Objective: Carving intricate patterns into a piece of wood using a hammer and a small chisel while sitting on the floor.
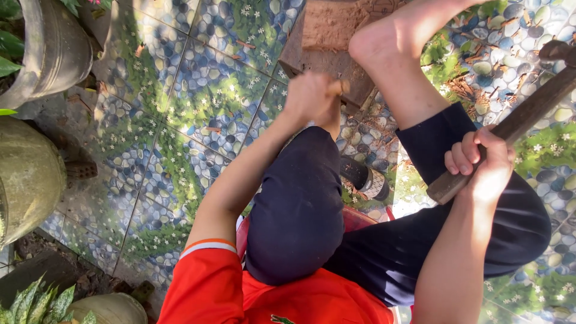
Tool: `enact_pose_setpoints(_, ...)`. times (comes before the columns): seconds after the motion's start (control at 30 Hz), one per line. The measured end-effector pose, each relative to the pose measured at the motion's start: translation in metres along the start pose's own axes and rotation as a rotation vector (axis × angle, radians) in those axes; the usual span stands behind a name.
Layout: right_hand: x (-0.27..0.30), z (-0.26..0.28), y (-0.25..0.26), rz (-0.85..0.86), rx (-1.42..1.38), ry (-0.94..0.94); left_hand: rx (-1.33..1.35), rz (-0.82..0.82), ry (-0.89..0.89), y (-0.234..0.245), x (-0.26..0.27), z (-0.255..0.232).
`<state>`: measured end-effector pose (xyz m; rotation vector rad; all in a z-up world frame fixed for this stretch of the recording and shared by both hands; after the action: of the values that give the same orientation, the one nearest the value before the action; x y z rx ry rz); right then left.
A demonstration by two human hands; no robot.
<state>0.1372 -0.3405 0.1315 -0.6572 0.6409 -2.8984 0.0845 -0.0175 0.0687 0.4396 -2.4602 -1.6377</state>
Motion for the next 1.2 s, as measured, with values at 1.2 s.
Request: enact_pose_setpoints(1.2, -0.022, -0.013, 0.020, 0.103, -0.081, -0.077, 0.120, -0.122, 0.388, -0.029, -0.051, 0.068)
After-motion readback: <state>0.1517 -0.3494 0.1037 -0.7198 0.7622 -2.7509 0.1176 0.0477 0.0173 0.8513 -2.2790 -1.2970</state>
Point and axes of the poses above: each hand's wrist, its own x-axis away from the middle knuckle, its own y-axis out of the back of the hand, z = x × y, the point moved 7 cm from there along -x, towards the middle knuckle, and after that the axes turned 5 degrees about y, right-handed, at the moved point
